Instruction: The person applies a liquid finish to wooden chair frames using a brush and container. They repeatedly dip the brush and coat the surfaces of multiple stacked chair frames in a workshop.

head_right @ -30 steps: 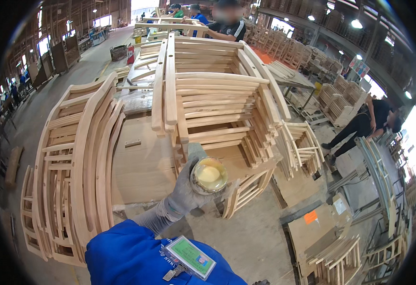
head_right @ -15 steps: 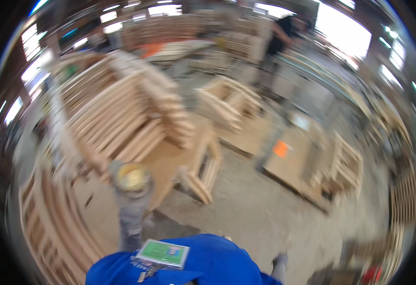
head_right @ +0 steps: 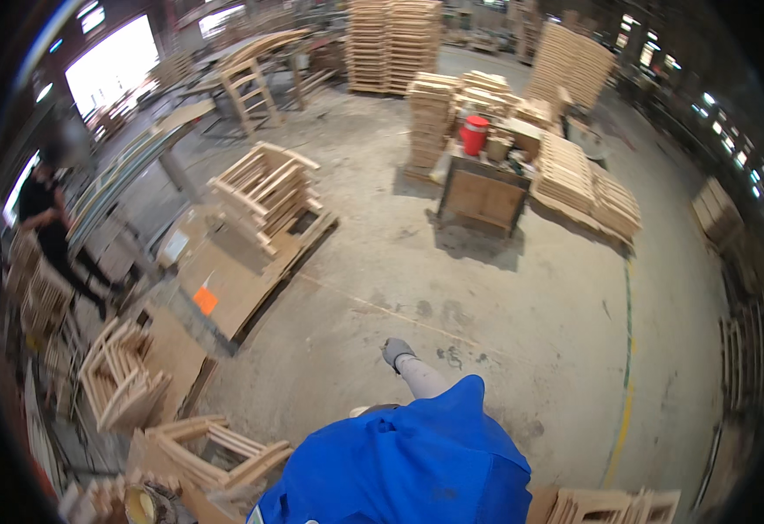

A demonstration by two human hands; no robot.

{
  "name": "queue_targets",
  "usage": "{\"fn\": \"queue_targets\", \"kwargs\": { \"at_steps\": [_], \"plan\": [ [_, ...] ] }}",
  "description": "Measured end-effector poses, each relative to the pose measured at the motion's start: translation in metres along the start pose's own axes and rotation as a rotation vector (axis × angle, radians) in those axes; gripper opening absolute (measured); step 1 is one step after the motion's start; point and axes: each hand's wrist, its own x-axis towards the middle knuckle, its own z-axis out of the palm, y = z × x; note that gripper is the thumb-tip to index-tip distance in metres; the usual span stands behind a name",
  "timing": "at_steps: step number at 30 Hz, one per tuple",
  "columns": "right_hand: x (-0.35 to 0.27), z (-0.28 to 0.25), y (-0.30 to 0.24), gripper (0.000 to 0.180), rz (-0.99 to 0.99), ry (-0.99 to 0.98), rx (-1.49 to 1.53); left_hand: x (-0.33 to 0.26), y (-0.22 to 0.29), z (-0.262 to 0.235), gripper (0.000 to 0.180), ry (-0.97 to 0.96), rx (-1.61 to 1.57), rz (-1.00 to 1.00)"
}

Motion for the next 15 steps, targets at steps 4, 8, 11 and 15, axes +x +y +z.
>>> {"fn": "queue_targets", "kwargs": {
  "at_steps": [4,8,11,15],
  "plan": [
    [-0.027,-0.023,0.068,0.031,0.320,0.030,-0.076,0.010,-0.034,0.019,0.051,-0.053,0.024,-0.130],
    [-0.063,-0.037,0.140,0.031,0.473,0.194,0.099,0.025,-0.064,0.032,0.050,-0.106,0.017,-0.253],
    [-0.093,-0.041,0.156,0.031,0.584,0.160,0.064,0.027,-0.079,0.036,0.050,-0.127,0.034,-0.298],
    [-0.108,-0.049,0.179,0.030,0.579,0.116,0.035,0.026,-0.100,0.043,0.049,-0.152,0.016,-0.374]
  ]
}}
